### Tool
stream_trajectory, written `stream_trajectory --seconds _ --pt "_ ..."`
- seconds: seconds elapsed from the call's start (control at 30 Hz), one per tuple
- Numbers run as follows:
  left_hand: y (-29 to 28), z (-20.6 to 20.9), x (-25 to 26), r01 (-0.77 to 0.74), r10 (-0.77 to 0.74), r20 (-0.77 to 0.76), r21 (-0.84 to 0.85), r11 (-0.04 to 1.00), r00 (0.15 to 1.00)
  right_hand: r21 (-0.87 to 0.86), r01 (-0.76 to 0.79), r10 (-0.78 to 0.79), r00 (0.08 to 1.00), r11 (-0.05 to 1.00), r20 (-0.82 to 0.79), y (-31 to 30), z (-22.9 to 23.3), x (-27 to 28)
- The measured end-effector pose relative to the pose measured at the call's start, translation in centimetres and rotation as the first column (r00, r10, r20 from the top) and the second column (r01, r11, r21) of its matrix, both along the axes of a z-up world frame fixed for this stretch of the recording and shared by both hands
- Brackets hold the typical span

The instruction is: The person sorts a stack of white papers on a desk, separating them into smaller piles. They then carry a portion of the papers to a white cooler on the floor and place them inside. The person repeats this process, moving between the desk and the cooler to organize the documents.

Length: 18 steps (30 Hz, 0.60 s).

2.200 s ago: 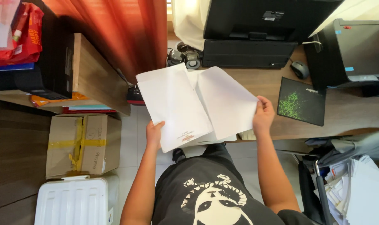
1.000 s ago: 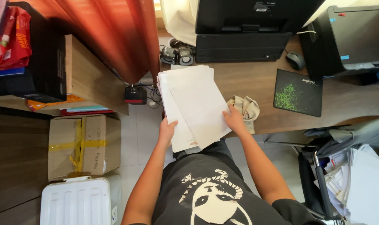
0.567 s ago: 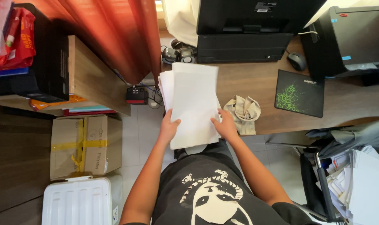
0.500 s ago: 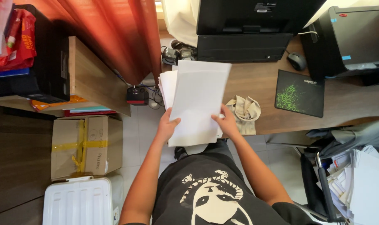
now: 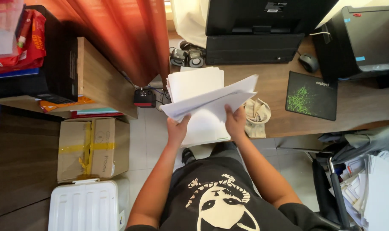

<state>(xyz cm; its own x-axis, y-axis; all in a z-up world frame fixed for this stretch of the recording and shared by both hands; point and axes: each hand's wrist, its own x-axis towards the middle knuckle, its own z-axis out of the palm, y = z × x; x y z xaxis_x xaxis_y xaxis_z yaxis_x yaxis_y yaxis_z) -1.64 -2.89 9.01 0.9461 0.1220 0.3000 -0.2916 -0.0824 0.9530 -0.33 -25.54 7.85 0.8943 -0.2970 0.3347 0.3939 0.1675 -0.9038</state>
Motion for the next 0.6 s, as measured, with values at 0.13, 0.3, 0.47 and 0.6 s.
stream_trajectory --seconds 0.13,0.3,0.47,0.6 --pt "0.1 -3.6 0.3 -0.061 0.009 -0.342 -0.140 0.988 0.940 -0.182 -0.056 0.035 0.992 0.982 -0.119 0.0 -4.5 -0.5" --pt "-0.6 -4.1 1.2 -0.119 0.118 -0.146 0.001 0.993 0.982 -0.184 -0.170 0.129 0.968 0.968 -0.214 -1.1 -8.1 0.7" --pt "-2.4 -2.7 -0.1 -0.181 0.189 -0.169 0.065 0.981 0.967 -0.203 -0.254 0.225 0.962 0.946 -0.156 -1.3 -4.7 -0.1" --pt "-4.8 0.1 -2.3 -0.269 0.298 -0.211 0.155 0.951 0.931 -0.371 -0.143 0.102 0.987 0.918 -0.128 -2.9 -3.9 -0.6"
